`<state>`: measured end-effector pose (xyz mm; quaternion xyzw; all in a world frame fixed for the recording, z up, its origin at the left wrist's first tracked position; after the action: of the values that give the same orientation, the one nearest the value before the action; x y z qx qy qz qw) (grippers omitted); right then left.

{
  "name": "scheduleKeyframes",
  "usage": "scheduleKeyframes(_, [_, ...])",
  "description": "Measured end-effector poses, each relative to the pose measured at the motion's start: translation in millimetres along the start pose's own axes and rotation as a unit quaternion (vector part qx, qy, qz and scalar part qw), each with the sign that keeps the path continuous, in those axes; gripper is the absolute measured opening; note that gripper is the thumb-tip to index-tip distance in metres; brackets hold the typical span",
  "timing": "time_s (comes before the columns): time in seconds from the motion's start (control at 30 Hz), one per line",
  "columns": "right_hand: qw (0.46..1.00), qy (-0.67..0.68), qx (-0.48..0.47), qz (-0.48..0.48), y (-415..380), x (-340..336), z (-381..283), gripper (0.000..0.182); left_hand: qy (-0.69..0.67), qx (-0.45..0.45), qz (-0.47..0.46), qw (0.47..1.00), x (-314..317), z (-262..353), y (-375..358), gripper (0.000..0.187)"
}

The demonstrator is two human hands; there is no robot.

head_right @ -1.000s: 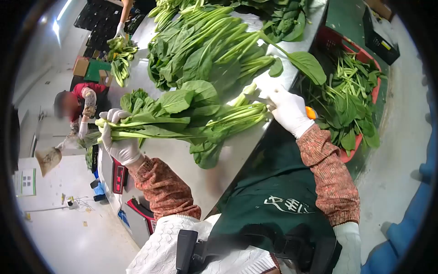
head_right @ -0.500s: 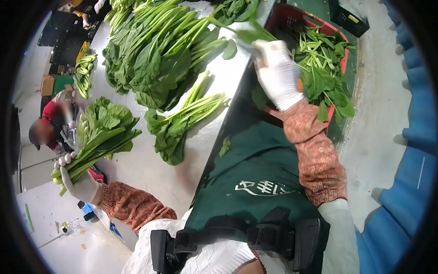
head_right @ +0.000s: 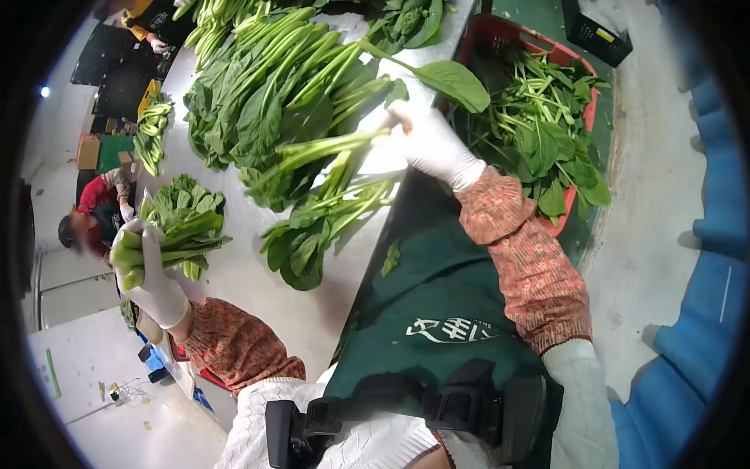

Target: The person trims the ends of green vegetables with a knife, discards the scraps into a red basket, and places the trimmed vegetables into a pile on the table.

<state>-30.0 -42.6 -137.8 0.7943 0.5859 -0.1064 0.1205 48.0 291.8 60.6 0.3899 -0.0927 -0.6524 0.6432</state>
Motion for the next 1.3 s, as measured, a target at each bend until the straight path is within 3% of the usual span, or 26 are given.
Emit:
scheduleKeyframes(0.07, [0.990, 0.126, 0.066, 0.019, -2, -21, -24, 0.020, 0.050, 0.029, -0.037, 0.998, 6, 4, 4, 0.009])
scheduleKeyframes(0.13, [0.980, 0.181, 0.068, 0.040, -2, -36, -28, 0.020, 0.050, 0.066, -0.036, 0.996, 14, 7, 7, 0.009])
scheduleKeyframes(0.33, [0.924, 0.365, 0.055, 0.099, -3, -64, -27, 0.019, 0.055, 0.046, -0.060, 0.996, 30, 18, 9, 0.012])
scheduleKeyframes(1.07, [0.901, 0.372, 0.096, 0.201, -29, -104, 4, 0.019, 0.050, 0.039, -0.071, 0.995, 34, 8, 6, 0.015])
scheduleKeyframes(1.13, [0.897, 0.330, 0.059, 0.287, -35, -132, 20, 0.022, 0.067, 0.046, -0.071, 0.994, 29, 6, 6, 0.016])
scheduleKeyframes(1.2, [0.923, 0.163, 0.072, 0.340, -48, -185, 61, 0.029, 0.066, 0.021, -0.063, 0.996, 21, -1, 3, 0.015])
scheduleKeyframes(1.23, [0.923, -0.046, 0.085, 0.373, -52, -191, 64, 0.031, 0.063, 0.020, -0.062, 0.996, 16, -5, 2, 0.015])
scheduleKeyframes(1.27, [0.880, -0.253, 0.090, 0.391, -55, -194, 65, 0.035, 0.059, 0.022, -0.062, 0.996, 14, -9, 2, 0.015])
scheduleKeyframes(1.3, [0.798, -0.449, 0.087, 0.392, -56, -194, 63, 0.040, 0.068, 0.020, -0.062, 0.996, 15, -11, 1, 0.015])
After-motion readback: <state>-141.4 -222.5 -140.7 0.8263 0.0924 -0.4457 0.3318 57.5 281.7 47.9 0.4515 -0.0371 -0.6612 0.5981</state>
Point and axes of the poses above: each hand's wrist, its own y-axis towards the middle knuckle, its own x-axis out of the palm, z = x × y, the point moved 3 cm from there along y, towards the middle knuckle, and after that the axes turned 6 degrees about -y, right-handed, at the moved point
